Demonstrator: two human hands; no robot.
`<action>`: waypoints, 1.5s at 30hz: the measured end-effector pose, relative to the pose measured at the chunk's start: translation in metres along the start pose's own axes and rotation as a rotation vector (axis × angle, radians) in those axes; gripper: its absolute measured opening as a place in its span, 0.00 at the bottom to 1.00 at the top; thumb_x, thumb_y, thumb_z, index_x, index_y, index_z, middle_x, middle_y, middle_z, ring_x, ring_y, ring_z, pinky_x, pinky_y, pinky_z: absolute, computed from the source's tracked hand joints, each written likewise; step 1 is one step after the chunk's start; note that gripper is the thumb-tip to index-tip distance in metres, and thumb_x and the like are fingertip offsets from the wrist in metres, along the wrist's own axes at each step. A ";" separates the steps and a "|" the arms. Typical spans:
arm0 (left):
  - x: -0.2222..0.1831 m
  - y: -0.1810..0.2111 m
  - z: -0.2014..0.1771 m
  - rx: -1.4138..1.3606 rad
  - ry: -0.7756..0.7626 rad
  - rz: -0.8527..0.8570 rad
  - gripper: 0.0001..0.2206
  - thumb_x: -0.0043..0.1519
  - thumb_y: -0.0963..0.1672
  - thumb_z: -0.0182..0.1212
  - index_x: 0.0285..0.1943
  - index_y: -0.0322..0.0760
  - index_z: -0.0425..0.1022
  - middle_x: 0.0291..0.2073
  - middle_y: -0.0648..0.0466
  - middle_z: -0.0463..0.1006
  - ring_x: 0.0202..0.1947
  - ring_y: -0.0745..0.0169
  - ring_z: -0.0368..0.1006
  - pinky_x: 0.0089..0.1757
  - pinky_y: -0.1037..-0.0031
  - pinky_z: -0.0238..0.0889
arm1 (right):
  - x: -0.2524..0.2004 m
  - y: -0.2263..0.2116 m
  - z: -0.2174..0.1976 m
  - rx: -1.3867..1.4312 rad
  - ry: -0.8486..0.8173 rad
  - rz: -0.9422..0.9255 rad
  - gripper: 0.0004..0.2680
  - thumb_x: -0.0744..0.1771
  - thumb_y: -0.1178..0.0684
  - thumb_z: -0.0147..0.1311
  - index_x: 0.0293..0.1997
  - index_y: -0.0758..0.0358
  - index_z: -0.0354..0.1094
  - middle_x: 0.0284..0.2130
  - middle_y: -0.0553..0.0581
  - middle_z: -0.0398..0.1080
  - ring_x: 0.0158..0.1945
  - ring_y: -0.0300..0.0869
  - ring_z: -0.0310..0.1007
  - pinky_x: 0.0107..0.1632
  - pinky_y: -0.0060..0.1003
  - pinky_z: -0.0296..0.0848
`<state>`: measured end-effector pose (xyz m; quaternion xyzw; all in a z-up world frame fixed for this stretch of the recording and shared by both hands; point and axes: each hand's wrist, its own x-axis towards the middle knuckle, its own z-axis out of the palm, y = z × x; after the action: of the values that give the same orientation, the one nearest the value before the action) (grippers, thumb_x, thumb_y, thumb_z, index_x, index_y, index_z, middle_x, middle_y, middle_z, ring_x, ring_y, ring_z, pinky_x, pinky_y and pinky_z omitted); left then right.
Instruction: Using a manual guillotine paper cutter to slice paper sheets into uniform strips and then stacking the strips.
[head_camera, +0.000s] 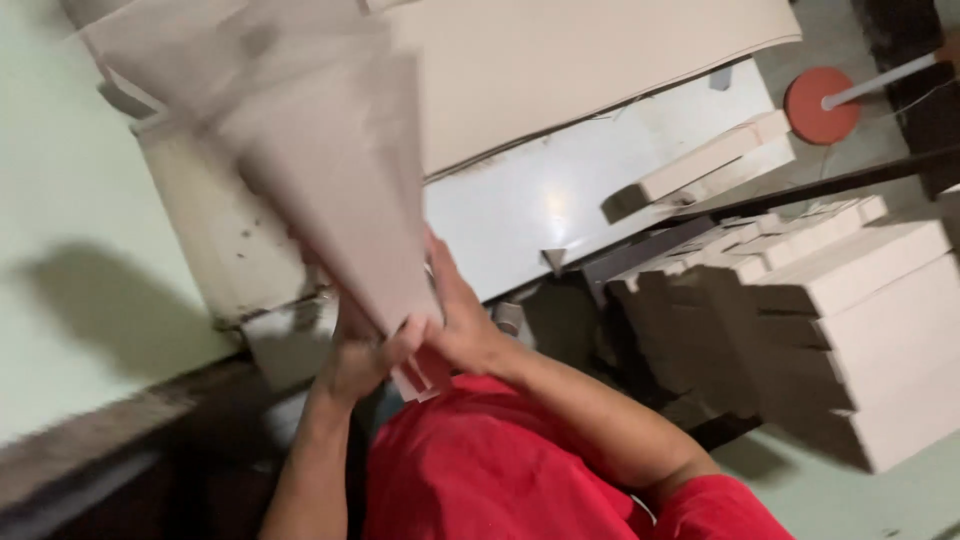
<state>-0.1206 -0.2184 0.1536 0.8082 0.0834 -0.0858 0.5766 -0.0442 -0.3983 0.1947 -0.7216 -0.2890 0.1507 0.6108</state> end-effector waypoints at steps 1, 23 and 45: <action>0.015 0.012 0.022 -0.132 -0.002 0.003 0.47 0.46 0.49 0.81 0.71 0.36 0.52 0.67 0.43 0.62 0.66 0.52 0.60 0.63 0.57 0.54 | -0.007 0.008 -0.015 0.028 0.021 0.042 0.39 0.68 0.25 0.36 0.79 0.68 0.26 0.71 0.83 0.41 0.74 0.70 0.43 0.73 0.64 0.46; 0.155 -0.094 0.164 1.148 -0.282 0.129 0.51 0.51 0.54 0.72 0.82 0.59 0.39 0.65 0.41 0.59 0.63 0.41 0.56 0.56 0.48 0.49 | -0.138 0.203 -0.154 -0.367 -0.458 0.942 0.28 0.68 0.30 0.50 0.74 0.53 0.54 0.61 0.67 0.69 0.66 0.60 0.68 0.64 0.59 0.68; 0.206 -0.144 0.178 0.956 -0.138 0.039 0.48 0.57 0.68 0.39 0.82 0.46 0.41 0.77 0.35 0.46 0.76 0.28 0.39 0.66 0.30 0.24 | -0.001 0.312 -0.109 -0.994 0.145 -0.209 0.36 0.65 0.26 0.54 0.79 0.49 0.45 0.77 0.67 0.37 0.79 0.65 0.31 0.73 0.68 0.25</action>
<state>0.0381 -0.3331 -0.0835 0.9765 -0.0193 -0.1572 0.1461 0.0899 -0.5127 -0.0848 -0.9007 -0.3532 -0.1173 0.2242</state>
